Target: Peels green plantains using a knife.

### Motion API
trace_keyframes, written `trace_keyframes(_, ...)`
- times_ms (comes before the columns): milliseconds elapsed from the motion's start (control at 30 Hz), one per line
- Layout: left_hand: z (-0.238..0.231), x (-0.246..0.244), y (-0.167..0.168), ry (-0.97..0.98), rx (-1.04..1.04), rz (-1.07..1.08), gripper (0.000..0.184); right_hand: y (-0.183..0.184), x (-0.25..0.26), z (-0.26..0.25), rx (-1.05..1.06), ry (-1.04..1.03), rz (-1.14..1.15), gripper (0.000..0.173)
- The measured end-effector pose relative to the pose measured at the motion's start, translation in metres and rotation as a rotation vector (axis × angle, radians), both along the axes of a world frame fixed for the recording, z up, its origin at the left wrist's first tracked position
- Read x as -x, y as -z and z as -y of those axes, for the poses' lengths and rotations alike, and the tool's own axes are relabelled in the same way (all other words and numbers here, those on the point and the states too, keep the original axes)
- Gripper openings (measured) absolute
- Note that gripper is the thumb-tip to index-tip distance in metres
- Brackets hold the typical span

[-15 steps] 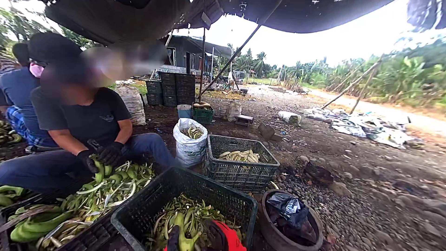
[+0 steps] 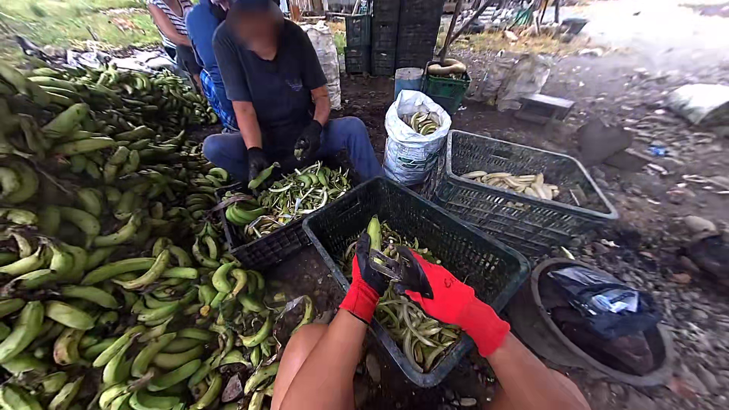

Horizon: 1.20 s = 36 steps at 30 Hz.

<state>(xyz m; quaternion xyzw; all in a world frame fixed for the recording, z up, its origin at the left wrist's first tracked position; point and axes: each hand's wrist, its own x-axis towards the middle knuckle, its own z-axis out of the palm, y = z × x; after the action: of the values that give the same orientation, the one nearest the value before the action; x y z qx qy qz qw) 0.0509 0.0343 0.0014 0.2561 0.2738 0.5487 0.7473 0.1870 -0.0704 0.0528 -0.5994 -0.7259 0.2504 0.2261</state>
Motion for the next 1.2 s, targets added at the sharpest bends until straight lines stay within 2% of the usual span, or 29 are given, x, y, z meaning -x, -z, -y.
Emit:
trace_keyframes(67,0.002,0.004,0.001,0.058,0.04,0.019,0.037,0.001,0.0,-0.006,0.027,-0.034,0.076,0.082)
trace_keyframes(167,0.008,0.005,0.002,0.147,0.08,0.043,0.04,0.007,0.001,-0.003,0.023,-0.039,0.017,0.072)
trace_keyframes(400,0.018,0.008,-0.002,0.314,0.094,-0.01,0.046,0.015,-0.008,0.003,0.091,-0.118,0.003,0.06)
trace_keyframes(500,0.017,0.011,-0.006,0.444,0.125,-0.024,0.053,0.014,-0.013,0.003,0.122,-0.147,-0.03,0.059)
trace_keyframes(600,0.019,0.014,-0.006,0.504,0.105,-0.035,0.056,0.01,-0.011,0.003,0.138,-0.125,0.064,0.059)
trace_keyframes(733,0.023,0.01,0.007,0.391,0.004,-0.072,0.042,0.017,-0.012,-0.001,0.147,-0.073,0.11,0.057)
trace_keyframes(800,0.023,0.007,0.016,0.25,-0.112,-0.264,0.032,0.021,-0.011,-0.002,0.152,-0.016,0.023,0.047)
trace_keyframes(833,0.024,0.004,0.015,0.145,-0.156,-0.468,0.027,0.024,-0.01,-0.002,0.148,0.016,-0.046,0.042)
trace_keyframes(900,0.027,-0.001,0.006,-0.063,-0.188,-0.814,0.033,0.033,-0.005,-0.003,0.147,0.102,-0.155,0.043)
trace_keyframes(933,0.029,-0.005,0.0,-0.197,-0.173,-0.866,0.04,0.037,-0.002,-0.003,0.159,0.151,-0.204,0.048)
trace_keyframes(1000,0.032,-0.012,-0.01,-0.436,-0.172,-0.804,0.052,0.043,0.009,-0.001,0.125,0.253,-0.335,0.055)
trace_keyframes(1033,0.033,-0.013,-0.013,-0.506,-0.236,-0.782,0.059,0.046,0.013,-0.002,0.103,0.301,-0.421,0.056)
trace_keyframes(1100,0.035,-0.013,-0.02,-0.563,-0.371,-0.809,0.068,0.053,0.021,-0.003,0.063,0.364,-0.671,0.046)
trace_keyframes(1167,0.03,-0.008,-0.024,-0.498,-0.416,-0.871,0.061,0.058,0.023,-0.005,0.082,0.311,-0.977,0.031)
trace_keyframes(1200,0.025,-0.002,-0.024,-0.416,-0.41,-0.894,0.055,0.06,0.02,-0.007,0.114,0.267,-1.037,0.027)
